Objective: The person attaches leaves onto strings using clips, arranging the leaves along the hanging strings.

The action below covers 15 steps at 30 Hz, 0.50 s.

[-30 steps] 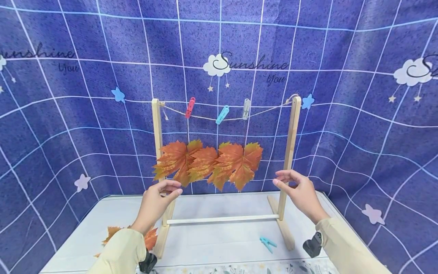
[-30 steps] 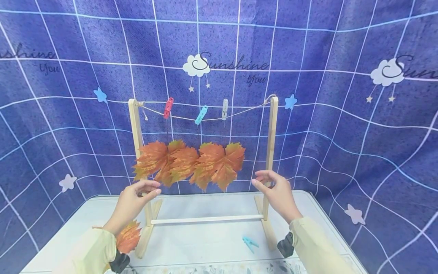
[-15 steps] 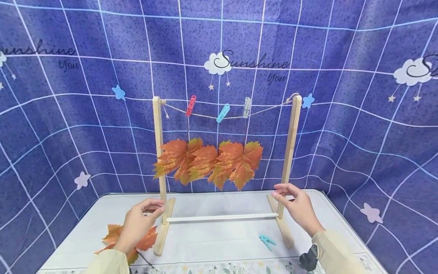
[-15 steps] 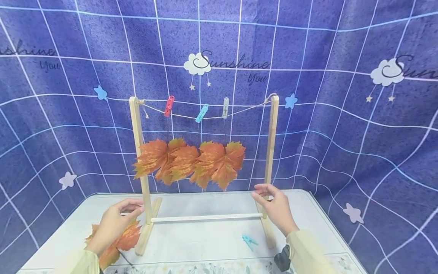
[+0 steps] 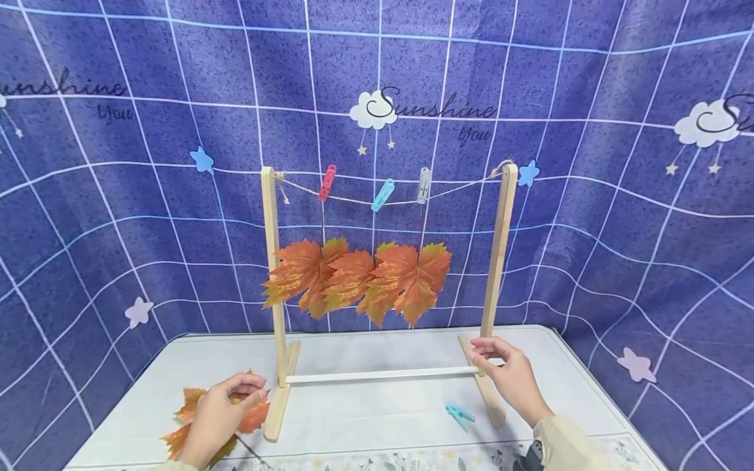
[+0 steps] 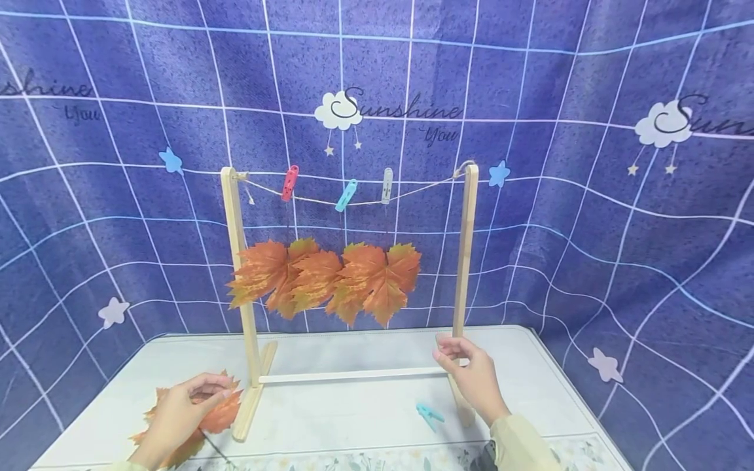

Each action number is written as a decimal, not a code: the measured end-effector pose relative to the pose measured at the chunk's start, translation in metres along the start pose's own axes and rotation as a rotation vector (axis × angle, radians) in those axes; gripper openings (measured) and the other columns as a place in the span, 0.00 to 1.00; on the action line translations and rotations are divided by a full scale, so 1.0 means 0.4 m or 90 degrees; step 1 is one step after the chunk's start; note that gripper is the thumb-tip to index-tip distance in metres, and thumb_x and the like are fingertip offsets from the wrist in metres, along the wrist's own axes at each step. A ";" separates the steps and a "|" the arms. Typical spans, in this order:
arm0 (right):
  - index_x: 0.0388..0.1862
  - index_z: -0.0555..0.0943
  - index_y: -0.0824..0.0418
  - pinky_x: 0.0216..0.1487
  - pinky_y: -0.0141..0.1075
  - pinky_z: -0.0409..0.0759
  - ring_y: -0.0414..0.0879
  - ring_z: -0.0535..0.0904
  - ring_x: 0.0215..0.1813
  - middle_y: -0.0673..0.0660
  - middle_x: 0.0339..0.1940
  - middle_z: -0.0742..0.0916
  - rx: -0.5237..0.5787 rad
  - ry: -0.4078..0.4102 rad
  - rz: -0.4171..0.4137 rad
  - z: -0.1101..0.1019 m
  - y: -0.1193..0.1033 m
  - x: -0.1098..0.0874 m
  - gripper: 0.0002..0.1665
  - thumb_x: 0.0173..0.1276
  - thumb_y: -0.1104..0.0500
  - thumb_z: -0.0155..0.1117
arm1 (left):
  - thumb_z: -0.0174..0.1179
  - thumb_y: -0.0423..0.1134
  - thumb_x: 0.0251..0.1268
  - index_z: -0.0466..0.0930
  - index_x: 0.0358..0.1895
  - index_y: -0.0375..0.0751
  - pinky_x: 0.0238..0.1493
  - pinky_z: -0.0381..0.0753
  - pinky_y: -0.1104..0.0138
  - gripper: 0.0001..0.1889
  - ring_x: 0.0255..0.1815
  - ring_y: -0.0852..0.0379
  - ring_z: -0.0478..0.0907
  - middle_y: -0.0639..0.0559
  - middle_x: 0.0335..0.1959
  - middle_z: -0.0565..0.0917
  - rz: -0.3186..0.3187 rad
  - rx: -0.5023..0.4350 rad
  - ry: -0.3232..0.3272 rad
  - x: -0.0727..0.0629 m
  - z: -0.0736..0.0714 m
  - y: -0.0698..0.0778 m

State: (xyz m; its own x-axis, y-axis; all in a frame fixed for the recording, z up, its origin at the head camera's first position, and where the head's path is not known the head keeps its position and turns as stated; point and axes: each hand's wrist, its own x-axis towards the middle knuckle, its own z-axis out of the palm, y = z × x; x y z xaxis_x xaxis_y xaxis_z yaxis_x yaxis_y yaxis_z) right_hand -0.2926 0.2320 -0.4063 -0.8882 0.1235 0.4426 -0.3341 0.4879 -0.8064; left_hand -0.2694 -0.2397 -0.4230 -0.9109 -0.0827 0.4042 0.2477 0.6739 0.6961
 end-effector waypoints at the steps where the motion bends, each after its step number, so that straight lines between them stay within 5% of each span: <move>1: 0.48 0.86 0.65 0.39 0.30 0.79 0.36 0.80 0.41 0.53 0.36 0.88 0.000 -0.001 0.004 0.002 0.003 -0.004 0.13 0.67 0.61 0.72 | 0.72 0.32 0.60 0.88 0.40 0.41 0.39 0.79 0.71 0.06 0.33 0.69 0.80 0.57 0.30 0.86 -0.008 -0.001 -0.007 -0.003 -0.001 -0.006; 8: 0.48 0.86 0.65 0.43 0.31 0.79 0.37 0.80 0.41 0.51 0.36 0.88 -0.002 -0.003 0.038 0.020 0.032 -0.029 0.14 0.66 0.60 0.73 | 0.70 0.33 0.63 0.87 0.41 0.41 0.39 0.79 0.68 0.05 0.34 0.63 0.81 0.55 0.33 0.87 -0.076 0.056 -0.082 -0.016 -0.005 -0.052; 15: 0.45 0.87 0.62 0.45 0.33 0.77 0.38 0.80 0.42 0.49 0.35 0.87 -0.004 -0.015 0.074 0.042 0.062 -0.056 0.12 0.65 0.59 0.74 | 0.73 0.33 0.59 0.87 0.41 0.42 0.36 0.78 0.67 0.08 0.32 0.63 0.81 0.56 0.32 0.86 -0.112 0.048 -0.133 -0.028 0.013 -0.096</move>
State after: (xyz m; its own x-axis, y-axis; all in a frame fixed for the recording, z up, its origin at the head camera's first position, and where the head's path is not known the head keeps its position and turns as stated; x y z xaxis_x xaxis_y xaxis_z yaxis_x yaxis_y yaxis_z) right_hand -0.2862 0.2270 -0.4428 -0.9283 0.1588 0.3363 -0.2263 0.4763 -0.8496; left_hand -0.2705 -0.2609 -0.4575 -0.9881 -0.0553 0.1436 0.0610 0.7155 0.6960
